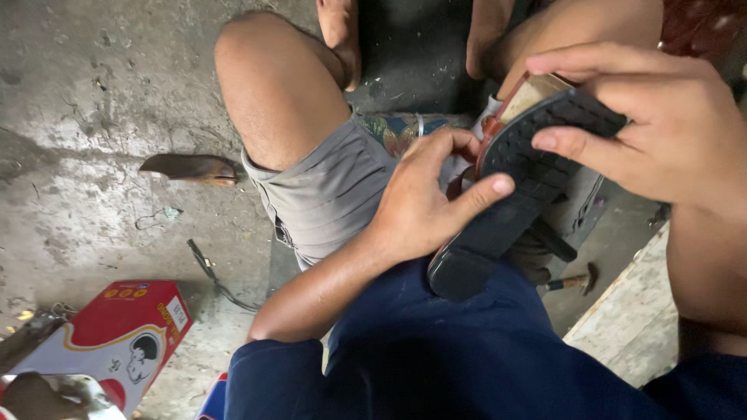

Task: The person sits on the floor and assembles sandals by attaching black rubber soles to brown upper parts. They repeatedly press the sole onto the upper, use a hammer to secure the connection, and inspect the fit before moving to the next pair.

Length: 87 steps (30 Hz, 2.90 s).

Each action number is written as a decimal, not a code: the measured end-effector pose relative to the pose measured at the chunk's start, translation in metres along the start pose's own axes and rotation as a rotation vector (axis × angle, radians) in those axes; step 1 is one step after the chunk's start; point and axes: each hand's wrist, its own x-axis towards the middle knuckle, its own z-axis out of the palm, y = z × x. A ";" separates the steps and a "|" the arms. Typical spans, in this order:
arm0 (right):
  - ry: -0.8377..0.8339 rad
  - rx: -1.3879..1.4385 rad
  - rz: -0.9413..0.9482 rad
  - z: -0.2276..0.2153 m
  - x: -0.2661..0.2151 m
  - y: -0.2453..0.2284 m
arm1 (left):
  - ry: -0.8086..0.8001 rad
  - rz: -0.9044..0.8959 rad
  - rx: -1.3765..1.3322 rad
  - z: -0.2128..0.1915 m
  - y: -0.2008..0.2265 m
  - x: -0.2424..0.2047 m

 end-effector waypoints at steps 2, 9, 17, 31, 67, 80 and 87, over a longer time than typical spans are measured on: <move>0.039 -0.022 -0.074 -0.003 0.002 -0.006 | 0.029 0.057 -0.115 0.000 -0.004 0.006; 0.322 0.124 0.009 0.008 -0.004 -0.018 | 0.100 0.027 -0.302 0.005 0.005 0.004; 0.208 0.425 0.039 0.025 -0.035 -0.043 | 0.120 0.527 -0.025 -0.045 0.029 -0.012; 0.231 0.451 0.197 0.008 -0.060 -0.072 | -0.228 0.361 -0.299 -0.046 0.041 -0.029; 0.292 0.621 0.023 0.032 -0.062 -0.032 | -0.028 0.428 -0.073 -0.029 0.051 -0.015; 0.365 0.565 0.114 0.033 -0.054 -0.011 | -0.132 0.401 -0.217 -0.015 0.017 0.007; 0.467 0.971 0.138 0.064 -0.052 -0.007 | -0.072 0.189 -0.385 -0.042 -0.019 0.001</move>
